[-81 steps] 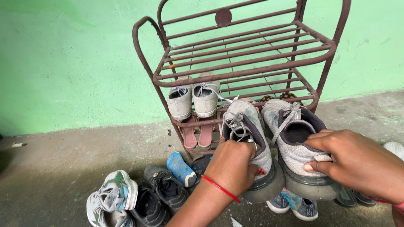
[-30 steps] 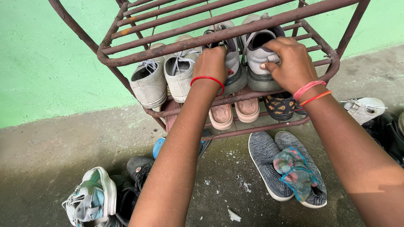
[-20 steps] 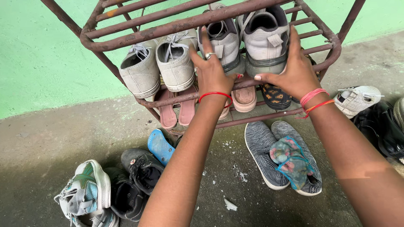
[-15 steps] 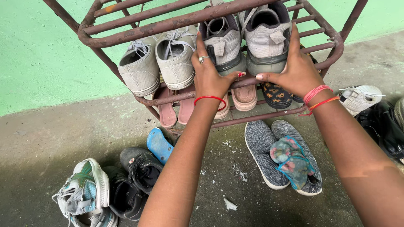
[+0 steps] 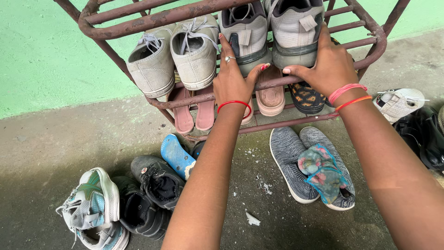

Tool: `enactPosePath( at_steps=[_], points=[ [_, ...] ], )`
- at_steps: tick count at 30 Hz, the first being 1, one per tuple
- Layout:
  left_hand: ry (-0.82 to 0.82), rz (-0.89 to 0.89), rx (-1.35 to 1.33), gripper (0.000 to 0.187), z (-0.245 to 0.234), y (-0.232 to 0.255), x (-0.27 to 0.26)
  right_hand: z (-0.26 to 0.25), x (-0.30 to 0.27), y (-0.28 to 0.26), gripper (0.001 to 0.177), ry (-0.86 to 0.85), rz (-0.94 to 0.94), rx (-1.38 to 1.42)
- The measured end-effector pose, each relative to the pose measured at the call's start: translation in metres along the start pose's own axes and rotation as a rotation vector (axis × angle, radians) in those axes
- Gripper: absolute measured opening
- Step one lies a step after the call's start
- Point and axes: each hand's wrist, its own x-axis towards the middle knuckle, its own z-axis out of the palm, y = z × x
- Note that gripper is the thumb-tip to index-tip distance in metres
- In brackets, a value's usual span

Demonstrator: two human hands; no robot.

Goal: The person wipes the exterior of several shoes on the floor using a cloth, then places a pair of sneakers onto a metal shoe rack. The person continues wiping another pair of slip-on shoes on the floor.

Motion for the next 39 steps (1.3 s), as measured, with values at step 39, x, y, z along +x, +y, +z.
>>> enactPosePath(
  at_steps=[39],
  points=[
    [0.018, -0.027, 0.015, 0.095, 0.005, -0.01, 0.002, 0.0, 0.016, -0.003, 0.104, -0.168, 0.18, 0.115]
  ],
)
